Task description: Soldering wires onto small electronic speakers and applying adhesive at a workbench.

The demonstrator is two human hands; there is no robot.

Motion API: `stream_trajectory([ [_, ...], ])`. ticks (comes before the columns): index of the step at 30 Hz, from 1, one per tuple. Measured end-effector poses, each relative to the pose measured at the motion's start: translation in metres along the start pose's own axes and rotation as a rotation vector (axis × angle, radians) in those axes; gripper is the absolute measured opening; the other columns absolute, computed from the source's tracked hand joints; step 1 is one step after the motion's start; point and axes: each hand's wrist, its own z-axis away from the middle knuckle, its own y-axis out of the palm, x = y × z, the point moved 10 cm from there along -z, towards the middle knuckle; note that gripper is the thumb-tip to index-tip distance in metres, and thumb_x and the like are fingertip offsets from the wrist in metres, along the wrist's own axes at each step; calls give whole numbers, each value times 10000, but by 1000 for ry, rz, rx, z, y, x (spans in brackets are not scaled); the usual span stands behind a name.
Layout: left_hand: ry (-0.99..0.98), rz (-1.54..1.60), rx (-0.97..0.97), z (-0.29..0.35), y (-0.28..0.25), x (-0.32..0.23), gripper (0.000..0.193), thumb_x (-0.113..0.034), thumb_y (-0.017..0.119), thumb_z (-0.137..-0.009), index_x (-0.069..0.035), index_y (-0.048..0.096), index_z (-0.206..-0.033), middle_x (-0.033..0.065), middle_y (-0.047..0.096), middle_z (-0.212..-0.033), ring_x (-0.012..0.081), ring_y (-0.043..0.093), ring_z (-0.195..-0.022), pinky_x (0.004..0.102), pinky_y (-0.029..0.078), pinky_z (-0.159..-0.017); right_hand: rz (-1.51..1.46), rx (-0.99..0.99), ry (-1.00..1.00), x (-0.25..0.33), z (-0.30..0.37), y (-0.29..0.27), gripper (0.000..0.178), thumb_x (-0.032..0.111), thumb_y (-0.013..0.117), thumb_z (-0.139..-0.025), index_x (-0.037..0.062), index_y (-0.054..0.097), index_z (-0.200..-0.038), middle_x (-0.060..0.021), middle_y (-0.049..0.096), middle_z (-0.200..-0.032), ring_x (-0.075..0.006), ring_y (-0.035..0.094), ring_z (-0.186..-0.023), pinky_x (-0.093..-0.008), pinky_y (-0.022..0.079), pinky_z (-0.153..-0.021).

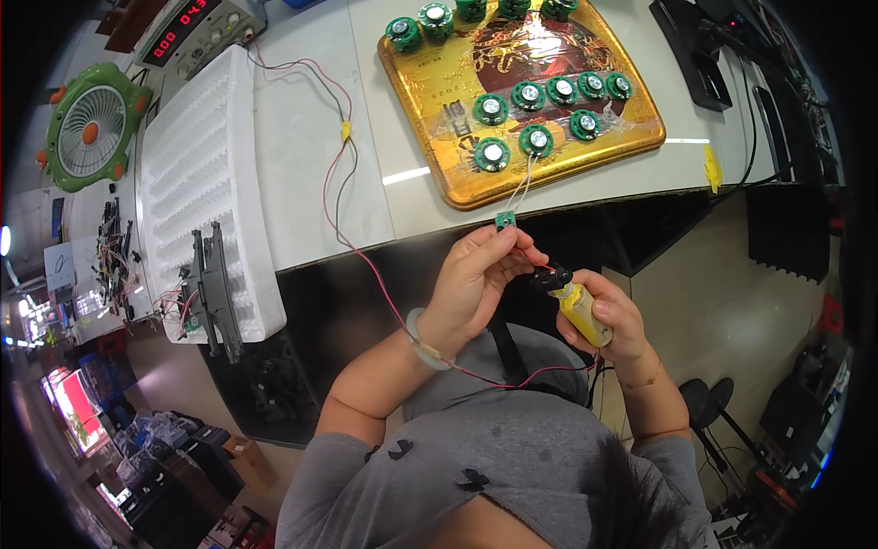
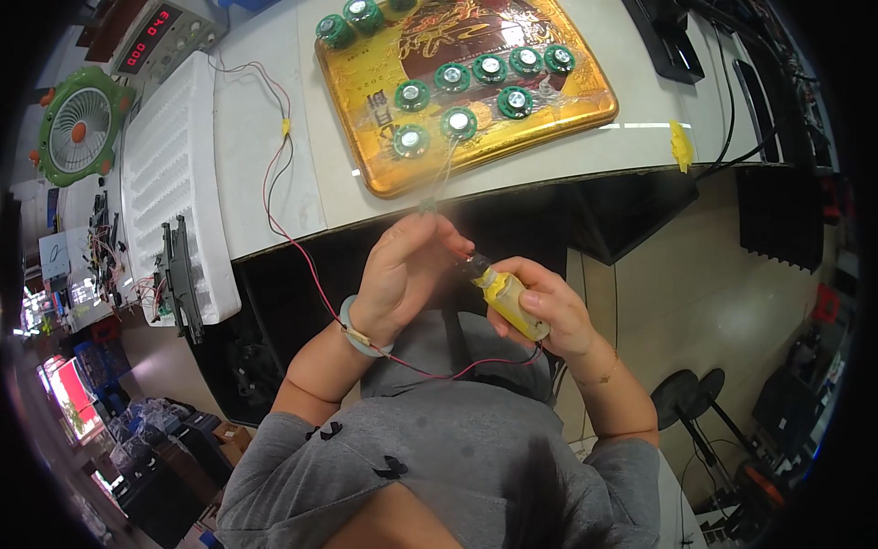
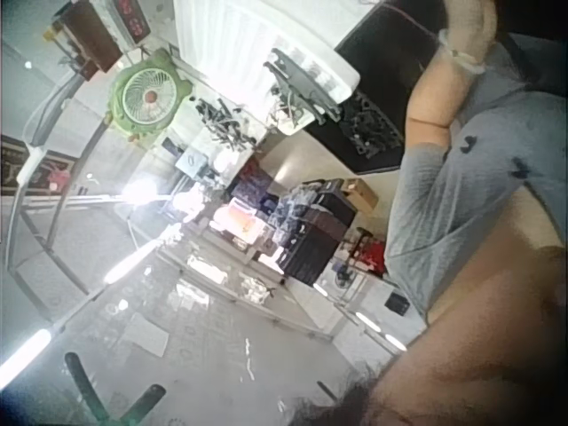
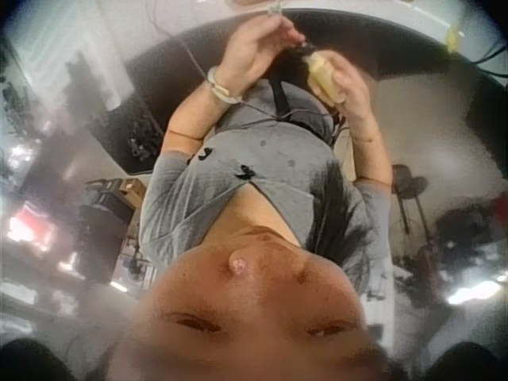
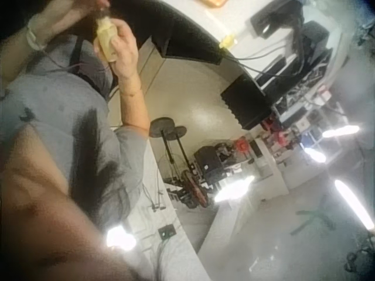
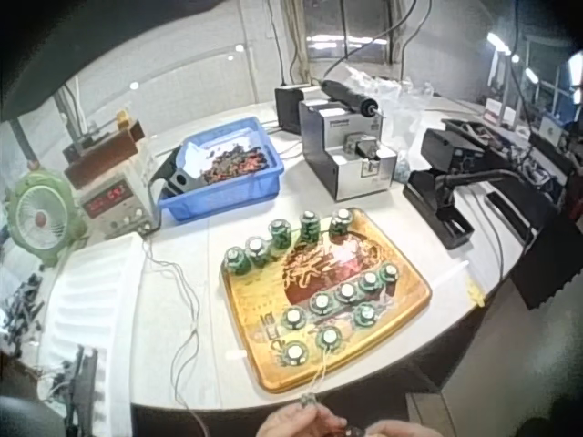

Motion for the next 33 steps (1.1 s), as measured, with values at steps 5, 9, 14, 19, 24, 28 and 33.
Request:
stream_trajectory([
  [5, -10, 2, -63, 2, -3, -1, 183, -187, 493, -854, -22, 567, -827, 95, 589, -763, 223, 570, -775, 342, 439, -759, -13, -7, 13, -5, 1, -3, 461, 373, 490, -791, 39, 423, -1101, -127, 524, -669, -84, 371, -408, -187, 296, -371],
  [9, -10, -12, -51, 2, 0, -2, 199, -203, 489, -855, -24, 567, -818, 99, 588, -755, 229, 567, -770, 350, 431, -765, -15, -16, 3, -3, 1, -4, 459, 372, 491, -791, 40, 424, -1100, -125, 524, -669, -84, 374, -411, -187, 296, -371],
  [14, -36, 24, -63, 1, -3, 2, 273, -265, 451, -864, -24, 568, -815, 112, 586, -748, 246, 557, -765, 360, 406, -770, -17, 2, 6, -4, 0, -3, 452, 366, 487, -796, 39, 423, -1102, -123, 523, -669, -83, 373, -413, -185, 294, -371],
  [19, -67, 75, -31, -3, -5, 8, 282, -248, 394, -894, -13, 547, -862, 116, 594, -786, 231, 585, -762, 352, 438, -759, -42, 12, 9, -6, 1, -2, 447, 360, 482, -801, 39, 421, -1107, -124, 524, -675, -82, 368, -413, -183, 293, -372],
  [24, -66, 108, -32, -5, -4, 8, 262, -241, 416, -871, -28, 551, -802, 110, 590, -738, 227, 580, -741, 344, 431, -750, -43, 18, 13, -7, 0, -3, 438, 354, 479, -806, 41, 421, -1106, -125, 522, -676, -82, 373, -418, -182, 298, -376],
  [28, -63, 121, -9, -7, -1, 9, 260, -246, 423, -862, -33, 548, -778, 113, 588, -726, 223, 575, -736, 339, 426, -744, -18, -3, -16, -8, -2, -3, 477, 381, 481, -799, 28, 416, -1113, -140, 516, -637, -77, 343, -364, -179, 269, -332],
  [33, -60, 113, -19, -6, -2, 9, 272, -259, 411, -870, -37, 545, -791, 111, 589, -753, 218, 573, -738, 335, 420, -750, -32, -8, -13, -8, -3, -4, 475, 379, 480, -799, 29, 416, -1114, -144, 513, -634, -82, 345, -362, -183, 268, -328],
])
